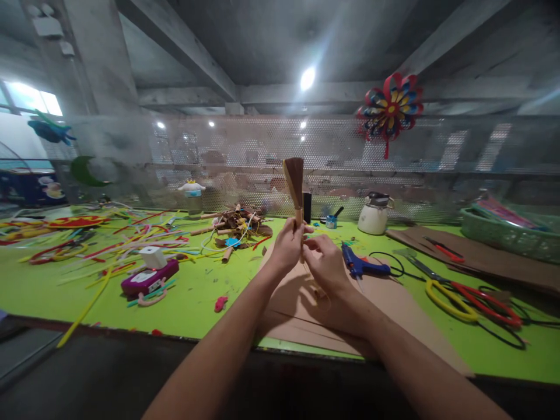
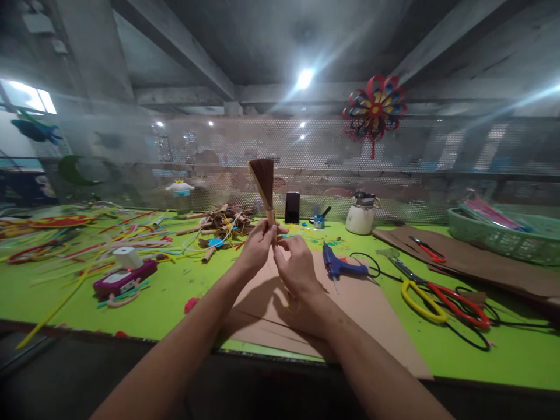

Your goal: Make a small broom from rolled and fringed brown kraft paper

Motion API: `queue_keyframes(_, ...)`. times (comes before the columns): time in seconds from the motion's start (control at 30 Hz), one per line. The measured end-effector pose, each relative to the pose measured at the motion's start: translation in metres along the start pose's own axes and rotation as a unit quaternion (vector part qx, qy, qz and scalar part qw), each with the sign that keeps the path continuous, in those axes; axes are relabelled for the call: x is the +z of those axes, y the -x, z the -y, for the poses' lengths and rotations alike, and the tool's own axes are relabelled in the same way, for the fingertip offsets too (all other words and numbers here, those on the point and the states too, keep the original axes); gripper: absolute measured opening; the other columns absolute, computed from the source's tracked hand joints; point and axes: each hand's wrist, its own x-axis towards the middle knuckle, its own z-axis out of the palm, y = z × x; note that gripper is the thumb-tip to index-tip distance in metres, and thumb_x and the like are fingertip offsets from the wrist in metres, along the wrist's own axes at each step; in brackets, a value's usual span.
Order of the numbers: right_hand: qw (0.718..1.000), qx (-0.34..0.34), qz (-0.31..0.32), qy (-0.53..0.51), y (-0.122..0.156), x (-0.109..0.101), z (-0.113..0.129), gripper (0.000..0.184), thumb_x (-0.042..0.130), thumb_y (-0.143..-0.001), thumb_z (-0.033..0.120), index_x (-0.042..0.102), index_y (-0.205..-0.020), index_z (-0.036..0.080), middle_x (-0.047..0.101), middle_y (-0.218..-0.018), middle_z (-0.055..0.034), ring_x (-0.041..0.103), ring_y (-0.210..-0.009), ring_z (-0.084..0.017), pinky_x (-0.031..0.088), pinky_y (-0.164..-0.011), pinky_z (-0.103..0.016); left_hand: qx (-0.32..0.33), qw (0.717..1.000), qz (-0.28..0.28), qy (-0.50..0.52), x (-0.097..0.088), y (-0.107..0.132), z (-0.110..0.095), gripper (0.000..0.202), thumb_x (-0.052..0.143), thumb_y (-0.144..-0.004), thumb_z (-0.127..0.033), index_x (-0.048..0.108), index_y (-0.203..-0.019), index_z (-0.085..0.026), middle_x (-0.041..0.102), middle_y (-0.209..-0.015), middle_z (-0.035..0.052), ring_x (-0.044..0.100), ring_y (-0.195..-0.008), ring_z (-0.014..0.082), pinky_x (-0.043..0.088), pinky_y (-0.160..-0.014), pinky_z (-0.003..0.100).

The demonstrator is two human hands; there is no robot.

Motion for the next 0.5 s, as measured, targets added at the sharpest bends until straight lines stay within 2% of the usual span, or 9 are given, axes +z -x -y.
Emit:
queue_keyframes(0.13, 0.999, -0.012, -0.015, 0.045, -0.001, 0.0, 0.0, 0.012, 0.049, -0.079, 0.026, 0.055, -0.07, 0.02, 0.056, -0.073, -0.0056, 0.051, -0.068, -0.017, 0.04, -0.066, -0.03, 0.027, 0.999, 0.016, -0.022, 0.005, 0.003, 0.001, 0.002, 0.056, -0.079, -0.02, 0.056, -0.079, -0.018, 0.058, -0.069, -0.0004, 0.052, -0.064, 0.011, 0.04, -0.062, 0.02)
queue_keyframes(0.23, 0.999, 0.01, -0.023, 0.033, -0.003, -0.001, 0.0, 0.015, 0.049, -0.077, 0.026, 0.051, -0.063, 0.02, 0.057, -0.071, -0.005, 0.051, -0.065, -0.016, 0.04, -0.065, -0.029, -0.017, 1.0, -0.003, 0.012, 0.007, 0.003, -0.002, 0.002, 0.055, -0.08, -0.017, 0.056, -0.081, -0.017, 0.057, -0.066, -0.0011, 0.053, -0.063, 0.0107, 0.042, -0.066, 0.021)
queue_keyframes(0.37, 0.993, 0.1, 0.014, -0.06, -0.006, -0.002, -0.003, 0.013, 0.051, -0.072, 0.026, 0.052, -0.061, 0.02, 0.056, -0.064, -0.0022, 0.051, -0.06, -0.015, 0.04, -0.06, -0.028, -0.123, 0.978, 0.03, 0.165, 0.0, 0.0, -0.008, 0.008, 0.044, -0.086, -0.018, 0.05, -0.091, -0.015, 0.062, -0.068, 0.0032, 0.061, -0.067, 0.0155, 0.047, -0.074, 0.033)
queue_keyframes(0.5, 0.959, 0.203, 0.079, -0.182, -0.009, -0.002, -0.006, 0.009, 0.054, -0.065, 0.023, 0.05, -0.057, 0.019, 0.055, -0.054, 0.0011, 0.051, -0.054, -0.013, 0.04, -0.055, -0.026, -0.161, 0.953, 0.051, 0.25, -0.009, 0.0, -0.012, 0.007, 0.044, -0.086, -0.016, 0.049, -0.09, -0.013, 0.064, -0.071, 0.0074, 0.064, -0.075, 0.0198, 0.047, -0.08, 0.041)
